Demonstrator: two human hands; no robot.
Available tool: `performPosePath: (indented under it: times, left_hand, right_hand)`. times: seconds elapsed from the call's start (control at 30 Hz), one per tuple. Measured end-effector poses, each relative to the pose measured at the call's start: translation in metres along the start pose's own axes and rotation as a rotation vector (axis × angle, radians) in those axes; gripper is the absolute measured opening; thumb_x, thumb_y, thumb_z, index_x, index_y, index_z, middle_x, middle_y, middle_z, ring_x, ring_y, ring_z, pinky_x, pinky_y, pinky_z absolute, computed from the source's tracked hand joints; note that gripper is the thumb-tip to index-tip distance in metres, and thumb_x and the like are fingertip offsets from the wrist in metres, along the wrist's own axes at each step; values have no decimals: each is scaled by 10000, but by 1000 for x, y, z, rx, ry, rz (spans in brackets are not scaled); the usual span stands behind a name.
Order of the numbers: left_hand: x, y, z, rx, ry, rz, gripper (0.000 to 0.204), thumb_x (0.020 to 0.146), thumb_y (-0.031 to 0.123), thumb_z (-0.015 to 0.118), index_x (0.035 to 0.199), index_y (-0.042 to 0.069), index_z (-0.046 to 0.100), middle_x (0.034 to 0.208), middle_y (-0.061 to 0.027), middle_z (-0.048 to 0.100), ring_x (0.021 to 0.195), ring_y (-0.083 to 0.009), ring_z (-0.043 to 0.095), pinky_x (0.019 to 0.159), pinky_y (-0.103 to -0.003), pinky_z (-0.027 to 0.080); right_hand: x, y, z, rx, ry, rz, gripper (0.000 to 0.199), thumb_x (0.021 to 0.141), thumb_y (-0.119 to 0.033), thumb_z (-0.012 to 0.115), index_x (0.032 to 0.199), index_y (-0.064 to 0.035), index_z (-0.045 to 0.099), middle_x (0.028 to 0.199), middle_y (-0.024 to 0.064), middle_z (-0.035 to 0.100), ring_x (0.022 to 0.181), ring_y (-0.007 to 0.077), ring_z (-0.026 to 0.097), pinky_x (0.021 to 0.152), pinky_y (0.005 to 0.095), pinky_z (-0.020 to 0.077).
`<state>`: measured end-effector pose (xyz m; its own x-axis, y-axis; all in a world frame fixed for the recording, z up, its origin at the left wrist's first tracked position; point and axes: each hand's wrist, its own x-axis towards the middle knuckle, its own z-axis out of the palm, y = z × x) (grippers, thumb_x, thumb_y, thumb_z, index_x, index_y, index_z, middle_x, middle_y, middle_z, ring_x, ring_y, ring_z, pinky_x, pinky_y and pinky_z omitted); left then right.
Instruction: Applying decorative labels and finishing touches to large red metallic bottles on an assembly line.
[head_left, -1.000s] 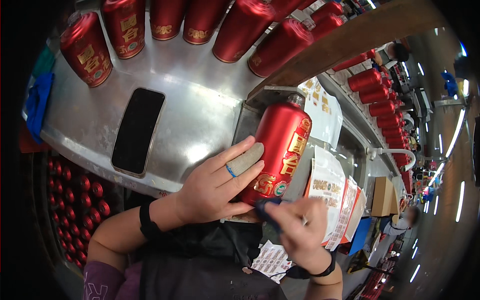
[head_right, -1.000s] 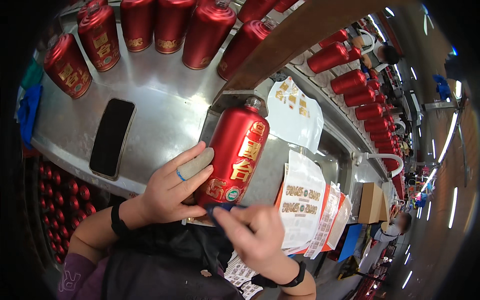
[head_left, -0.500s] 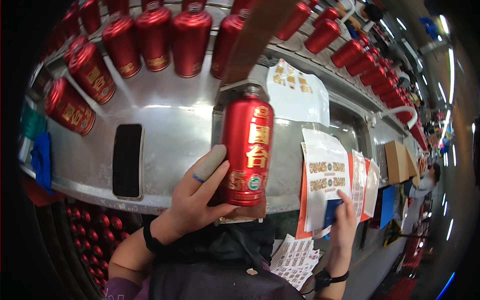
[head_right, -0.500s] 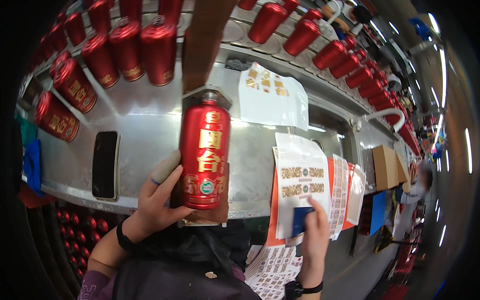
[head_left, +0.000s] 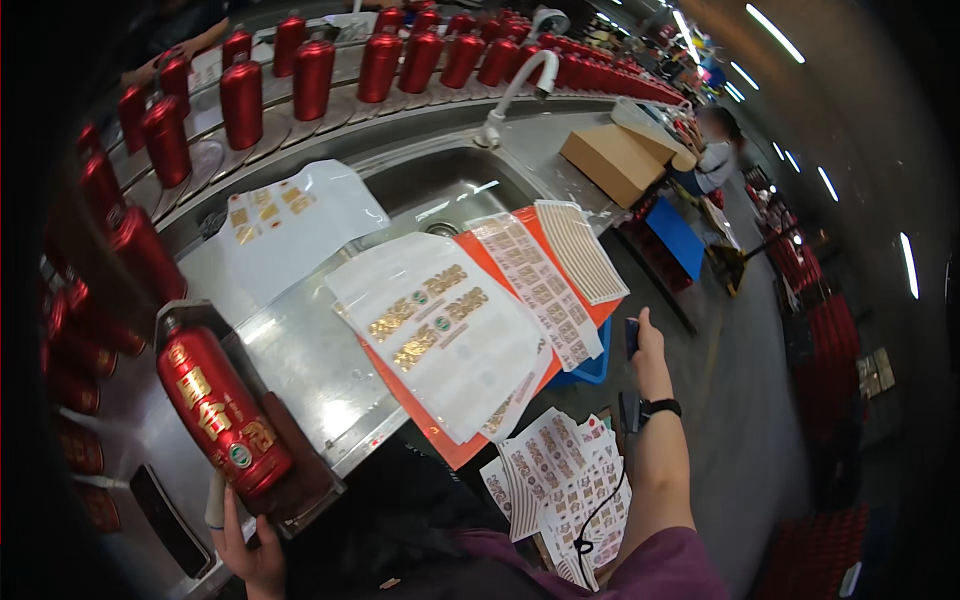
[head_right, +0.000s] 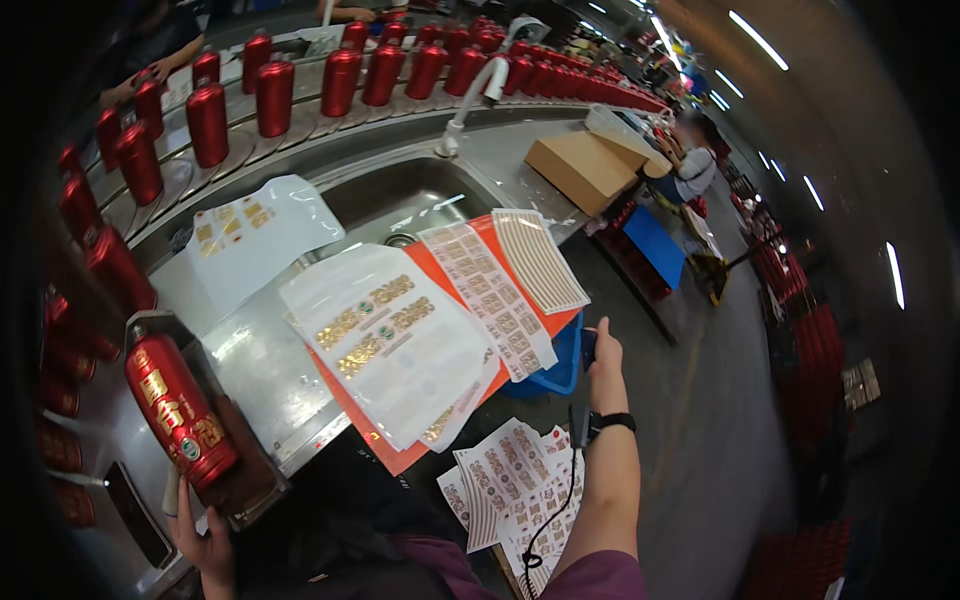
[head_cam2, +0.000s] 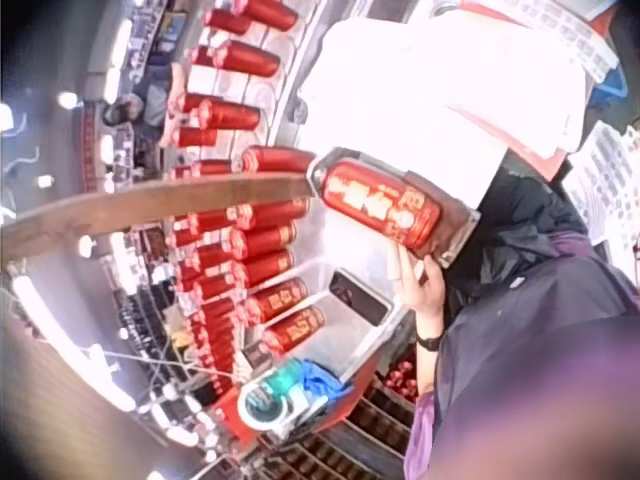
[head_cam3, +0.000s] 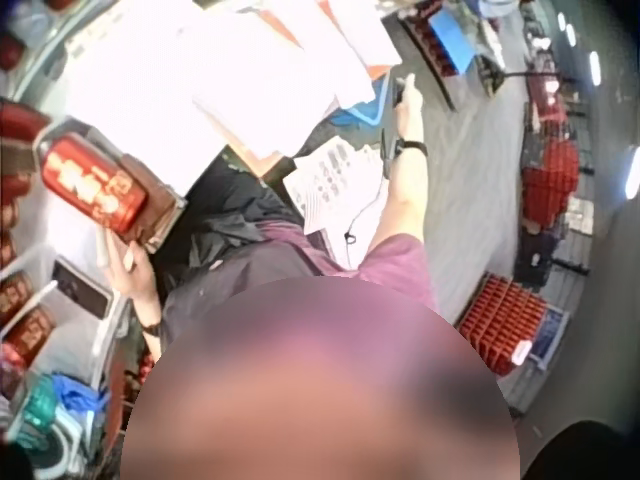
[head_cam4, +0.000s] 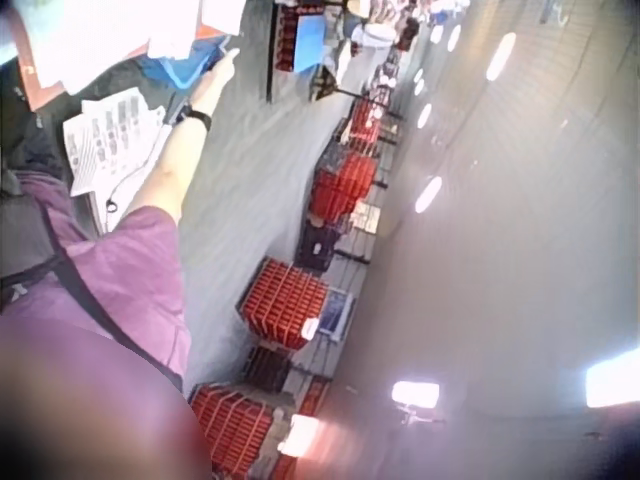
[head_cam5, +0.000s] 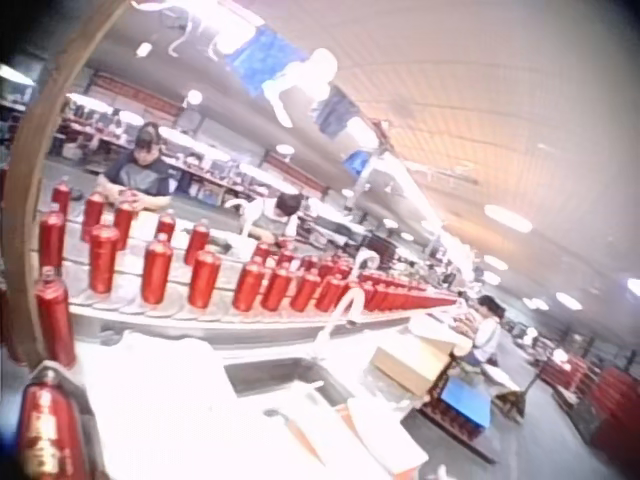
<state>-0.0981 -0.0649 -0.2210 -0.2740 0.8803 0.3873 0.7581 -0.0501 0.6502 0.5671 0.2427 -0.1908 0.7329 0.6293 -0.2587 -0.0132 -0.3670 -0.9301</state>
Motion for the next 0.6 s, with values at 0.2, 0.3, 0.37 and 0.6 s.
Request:
performPosePath:
  times: [0.2, 0.3, 0.37, 0.6]
  left_hand:
    - [5, 1, 6, -84, 106, -191, 434, 1012, 127, 514, 1400, -66, 526, 1362, -206, 591, 1276, -296, 557, 1099, -397, 391]
    - [6, -4, 8, -154, 167, -276, 420, 1014, 127, 505, 1386, -64, 542, 1328, -190, 602, 1257, -276, 564, 1085, -381, 399]
    - [6, -4, 1, -101, 153, -285, 410, 1014, 125, 501, 1376, -61, 553, 1334, -188, 598, 1259, -275, 563, 1085, -379, 399]
    - [9, -5, 2, -78, 163, -254, 381, 1017, 121, 489, 1345, -53, 578, 1351, -191, 590, 1277, -289, 555, 1103, -395, 389]
  right_hand:
    - [52, -12, 18, -23, -39, -16, 389, 910, -394, 752, 864, -9, 734, 800, 76, 688, 667, 192, 635, 625, 337, 518]
    - [57, -21, 36, -4, -57, 14, 295, 891, -272, 785, 893, 19, 734, 887, 106, 714, 726, 229, 663, 677, 363, 540]
    - [56, -27, 45, 14, -93, 47, 257, 877, -225, 796, 899, 23, 732, 908, 112, 718, 730, 239, 671, 673, 363, 544]
    - [68, -34, 48, -37, -168, -47, 144, 810, -46, 770, 900, 58, 729, 828, 117, 720, 706, 227, 682, 656, 348, 547]
